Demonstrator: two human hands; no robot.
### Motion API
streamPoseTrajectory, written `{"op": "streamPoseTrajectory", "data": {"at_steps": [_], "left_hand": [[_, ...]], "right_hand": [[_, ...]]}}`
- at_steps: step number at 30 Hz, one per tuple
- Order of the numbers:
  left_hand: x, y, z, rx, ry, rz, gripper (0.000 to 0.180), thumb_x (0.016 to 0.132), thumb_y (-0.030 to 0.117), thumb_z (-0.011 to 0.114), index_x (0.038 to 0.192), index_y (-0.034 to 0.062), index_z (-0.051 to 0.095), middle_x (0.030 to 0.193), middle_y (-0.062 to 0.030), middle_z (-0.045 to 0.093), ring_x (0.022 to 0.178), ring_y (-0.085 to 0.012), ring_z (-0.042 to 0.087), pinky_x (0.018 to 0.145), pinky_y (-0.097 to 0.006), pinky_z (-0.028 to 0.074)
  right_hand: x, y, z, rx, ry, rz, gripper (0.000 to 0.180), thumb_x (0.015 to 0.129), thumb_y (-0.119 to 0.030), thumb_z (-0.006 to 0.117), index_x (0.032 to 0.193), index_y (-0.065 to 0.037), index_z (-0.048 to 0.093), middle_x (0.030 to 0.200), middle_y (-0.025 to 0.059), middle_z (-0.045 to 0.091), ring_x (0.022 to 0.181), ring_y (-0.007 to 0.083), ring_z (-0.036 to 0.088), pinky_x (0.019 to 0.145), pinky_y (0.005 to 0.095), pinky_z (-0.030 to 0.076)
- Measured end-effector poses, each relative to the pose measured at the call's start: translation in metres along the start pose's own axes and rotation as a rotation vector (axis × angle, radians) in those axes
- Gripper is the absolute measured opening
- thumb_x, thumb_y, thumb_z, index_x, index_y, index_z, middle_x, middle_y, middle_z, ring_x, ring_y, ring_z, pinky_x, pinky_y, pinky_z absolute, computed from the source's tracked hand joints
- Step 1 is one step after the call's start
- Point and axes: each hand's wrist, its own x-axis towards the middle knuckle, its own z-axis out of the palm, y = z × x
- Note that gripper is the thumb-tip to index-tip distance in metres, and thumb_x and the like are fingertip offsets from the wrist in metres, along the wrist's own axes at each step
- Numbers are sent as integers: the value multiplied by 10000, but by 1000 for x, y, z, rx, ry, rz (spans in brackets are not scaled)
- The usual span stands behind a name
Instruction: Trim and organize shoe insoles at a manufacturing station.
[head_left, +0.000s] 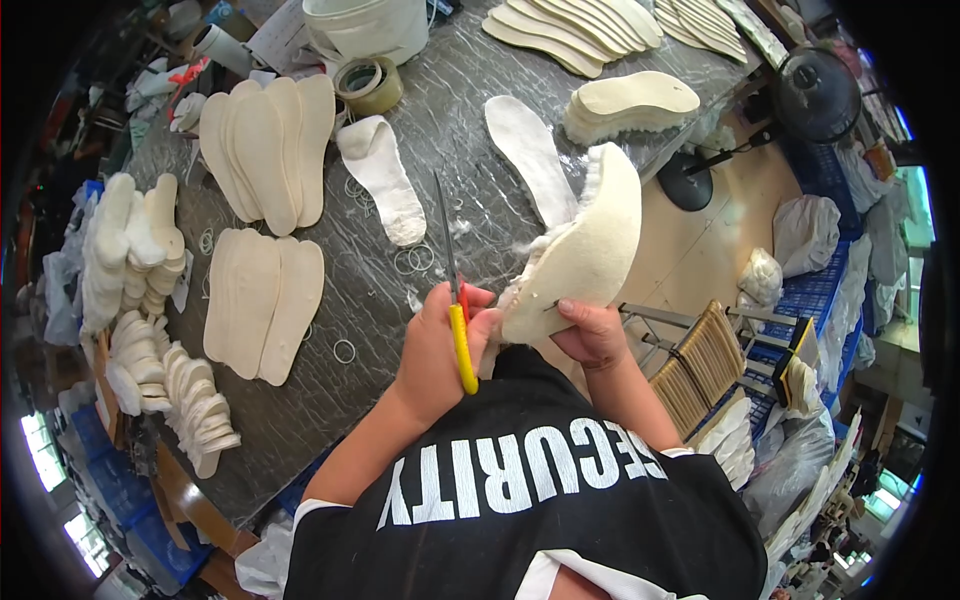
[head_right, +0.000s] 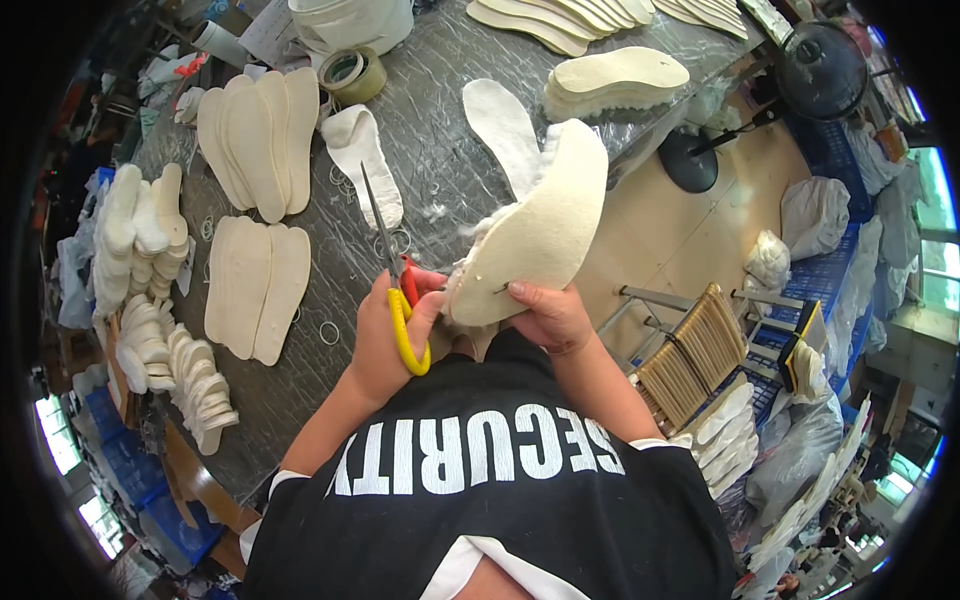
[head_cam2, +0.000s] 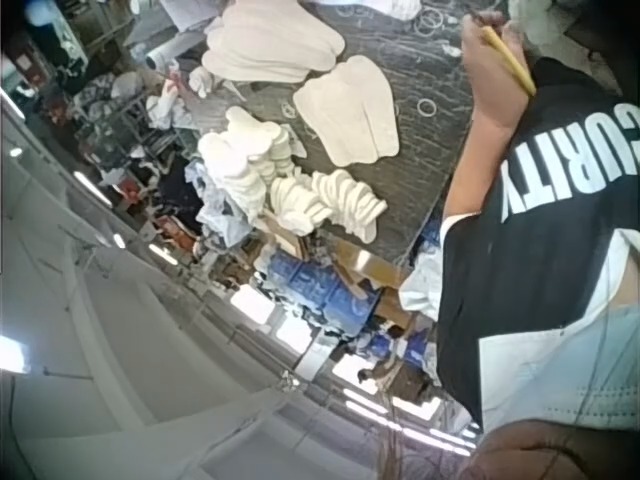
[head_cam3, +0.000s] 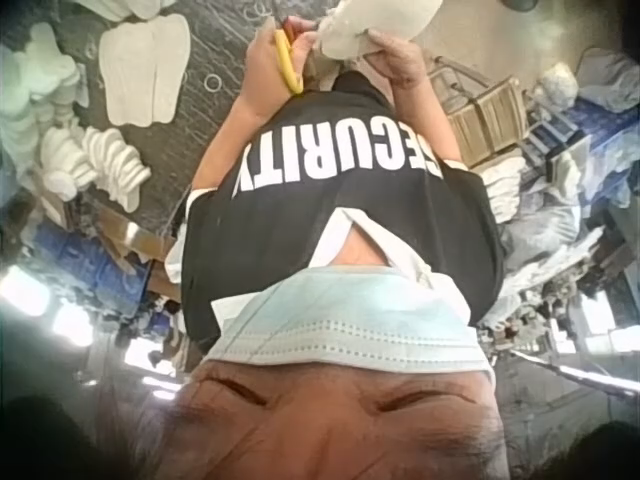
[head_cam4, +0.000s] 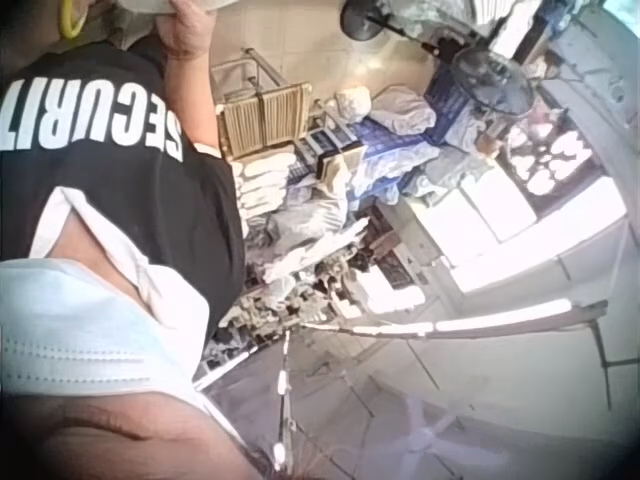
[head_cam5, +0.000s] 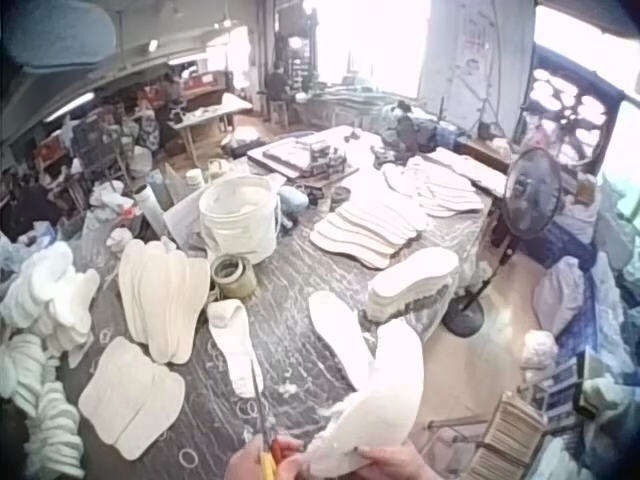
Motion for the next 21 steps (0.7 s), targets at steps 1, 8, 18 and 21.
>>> {"op": "streamPoseTrajectory", "data": {"at_steps": [1, 8, 18, 21], "left_hand": [[0, -10, -6, 207, 25, 155, 278, 821, 132, 661, 974, -23, 490, 860, -170, 567, 778, -258, 578, 711, -345, 465], [-22, -13, -32, 730, -221, 308, 371, 813, 155, 658, 1048, -68, 476, 919, -201, 547, 873, -378, 538, 775, -419, 459], [-21, -6, -30, 845, -253, 304, 292, 829, 149, 601, 1006, -60, 499, 936, -198, 565, 897, -346, 560, 769, -404, 474], [-21, -5, -30, 863, -284, 289, 263, 830, 113, 555, 1018, -63, 505, 929, -197, 571, 878, -332, 573, 762, -391, 488]], "right_hand": [[-1, -1, 3, 8, 24, -11, 586, 777, 13, 616, 1321, -27, 400, 1239, 162, 530, 1155, 325, 522, 1010, 470, 399], [1, -3, -1, 1, 29, -96, 532, 808, 59, 585, 1304, -41, 421, 1242, 124, 529, 1182, 282, 502, 1003, 447, 406], [5, 2, 1, -4, 25, -82, 601, 800, 35, 602, 1351, -74, 386, 1286, 116, 512, 1199, 295, 494, 1024, 477, 387], [5, 2, 4, -4, 23, -89, 600, 799, 35, 604, 1348, -73, 388, 1280, 114, 518, 1198, 291, 495, 1027, 470, 385]]}}
